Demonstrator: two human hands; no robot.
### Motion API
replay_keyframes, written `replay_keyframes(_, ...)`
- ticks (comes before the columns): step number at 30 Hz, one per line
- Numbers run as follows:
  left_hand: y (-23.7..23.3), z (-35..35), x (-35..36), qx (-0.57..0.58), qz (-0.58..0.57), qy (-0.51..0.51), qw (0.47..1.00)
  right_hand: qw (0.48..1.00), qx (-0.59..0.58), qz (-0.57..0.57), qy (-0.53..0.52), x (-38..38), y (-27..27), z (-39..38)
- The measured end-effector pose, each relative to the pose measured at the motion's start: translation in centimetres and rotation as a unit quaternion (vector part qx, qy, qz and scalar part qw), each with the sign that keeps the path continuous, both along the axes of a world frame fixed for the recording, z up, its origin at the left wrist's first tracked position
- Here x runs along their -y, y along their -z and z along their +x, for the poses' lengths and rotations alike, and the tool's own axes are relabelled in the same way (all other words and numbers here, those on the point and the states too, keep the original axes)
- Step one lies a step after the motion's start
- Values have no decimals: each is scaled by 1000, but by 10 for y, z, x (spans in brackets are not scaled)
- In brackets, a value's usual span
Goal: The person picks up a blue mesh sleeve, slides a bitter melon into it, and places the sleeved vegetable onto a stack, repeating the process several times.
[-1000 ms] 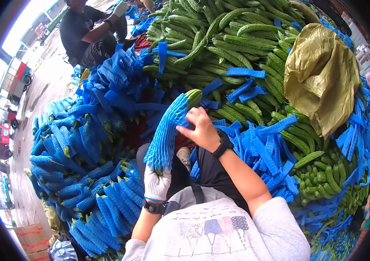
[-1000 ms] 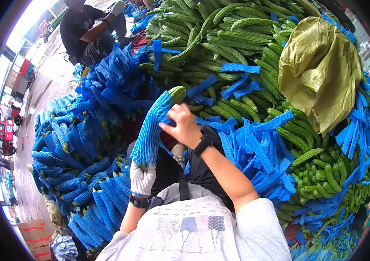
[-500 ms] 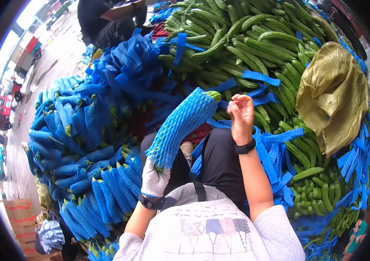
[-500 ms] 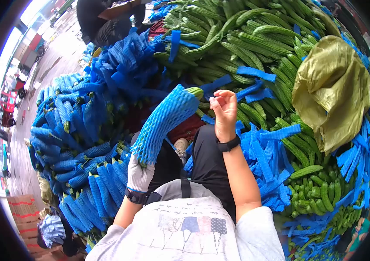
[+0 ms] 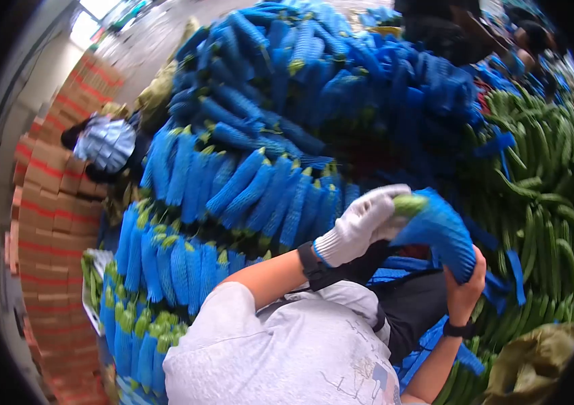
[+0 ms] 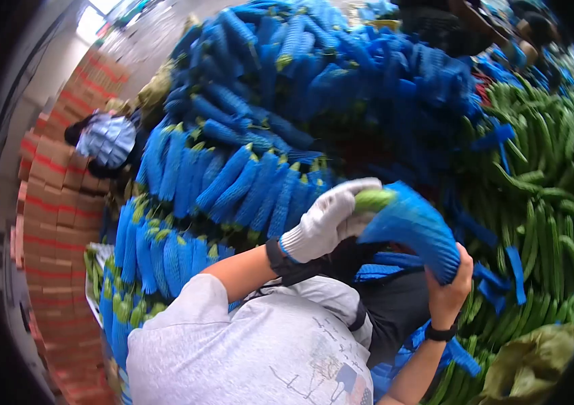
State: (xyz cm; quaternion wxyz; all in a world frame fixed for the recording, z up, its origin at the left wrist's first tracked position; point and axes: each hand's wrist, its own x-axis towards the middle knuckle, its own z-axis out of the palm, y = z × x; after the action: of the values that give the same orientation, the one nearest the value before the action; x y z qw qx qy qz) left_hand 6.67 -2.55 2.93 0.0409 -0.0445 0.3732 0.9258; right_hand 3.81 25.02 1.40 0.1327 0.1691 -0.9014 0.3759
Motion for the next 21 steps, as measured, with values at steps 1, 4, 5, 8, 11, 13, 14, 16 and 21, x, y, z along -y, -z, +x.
replay_keyframes(1,8,-5,6,-40,17,-69,997,999,12,-26,21,7,4,0)
replay_keyframes(4,22,-8,10,-23,-69,-268,961,989,93,-114,32,42,4,-1)
replay_keyframes(5,40,-12,5,-56,10,-230,972,982,119,-143,17,58,0,2)
replay_keyframes(8,28,13,-15,-33,-59,-149,987,975,137,-135,-113,102,-1,18)
replay_keyframes(11,2,35,20,10,-106,-189,976,949,124,-53,-286,134,-11,34)
replay_keyframes(13,12,46,61,61,-140,-224,963,934,130,-20,-332,137,-13,28)
replay_keyframes(14,15,59,84,89,-176,-237,951,940,122,-26,-317,135,-12,24)
replay_keyframes(16,50,85,142,138,-391,-284,865,947,123,-18,-297,117,-6,13)
replay_keyframes(21,71,213,235,326,-757,-330,460,956,192,-49,-215,58,30,-3)
